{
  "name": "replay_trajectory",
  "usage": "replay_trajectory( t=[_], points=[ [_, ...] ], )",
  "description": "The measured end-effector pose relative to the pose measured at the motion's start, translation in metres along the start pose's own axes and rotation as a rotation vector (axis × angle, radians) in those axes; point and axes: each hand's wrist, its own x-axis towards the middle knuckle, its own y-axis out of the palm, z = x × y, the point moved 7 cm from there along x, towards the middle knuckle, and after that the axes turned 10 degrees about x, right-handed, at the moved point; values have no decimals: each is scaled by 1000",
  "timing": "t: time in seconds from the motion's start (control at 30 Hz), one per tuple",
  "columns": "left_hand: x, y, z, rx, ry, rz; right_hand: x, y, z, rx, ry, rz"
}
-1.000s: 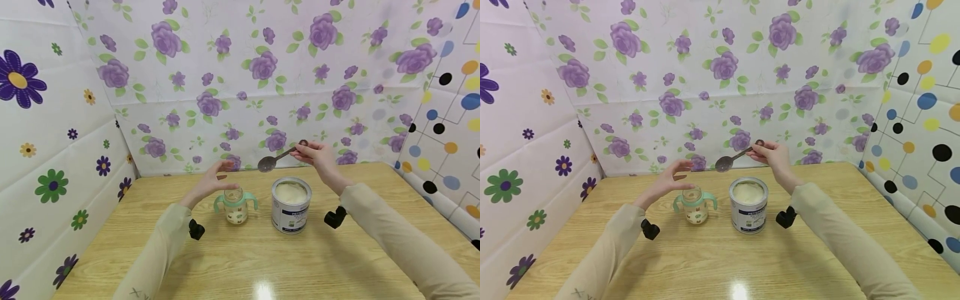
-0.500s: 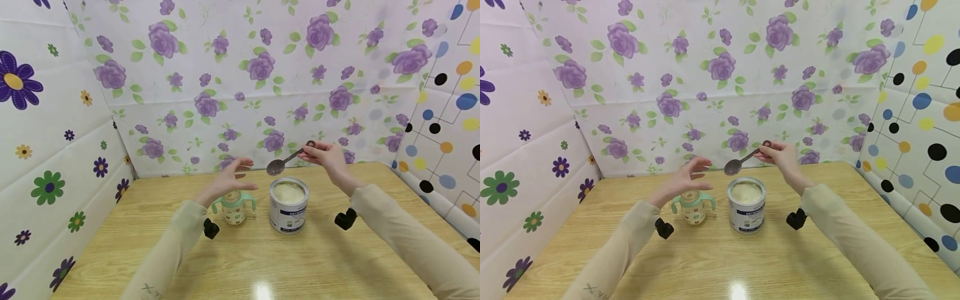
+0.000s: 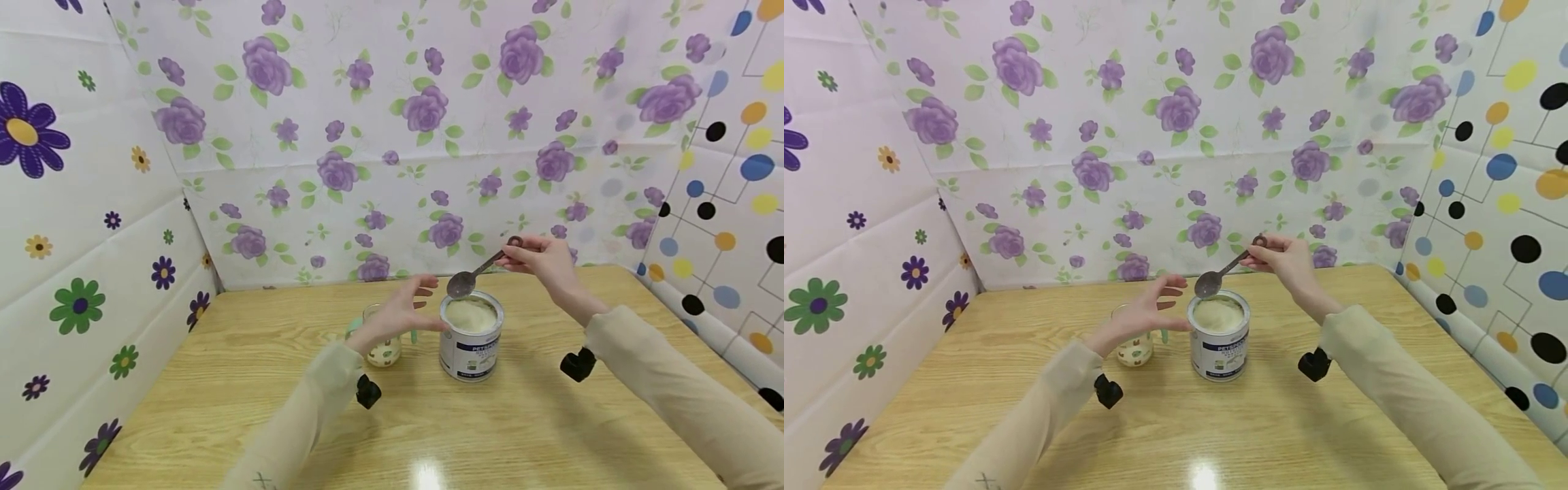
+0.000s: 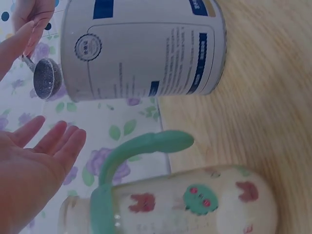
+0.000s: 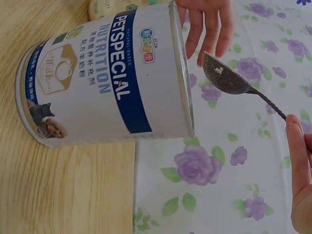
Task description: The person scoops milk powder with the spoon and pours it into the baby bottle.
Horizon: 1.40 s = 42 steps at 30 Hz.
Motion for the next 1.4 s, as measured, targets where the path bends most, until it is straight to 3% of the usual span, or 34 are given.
replay_trajectory(
  t=[0.2,0.27,0.4,0.5,0.9,1.07,1.3,1.4],
  points=[
    [4,15,11,-7,-33,-20,-4,0,-2,-83,-16,78],
    [1,17,4,-10,-48,-15,-7,3,-4,-145,-10,98],
    [1,22,6,-32,-69,-10,-11,3,-10,-244,9,93],
    [4,27,16,-37,-60,-28,-13,1,-14,-253,13,86],
    [6,38,18,-88,-32,-66,-20,5,-16,-284,-7,104],
    [8,42,16,-127,-22,-33,-23,10,-17,-361,-30,114],
    [2,37,-5,-182,-11,1,-25,16,-14,-435,-86,118],
    [3,40,1,-177,-30,-2,-26,18,-15,-464,-95,127]
  ],
)
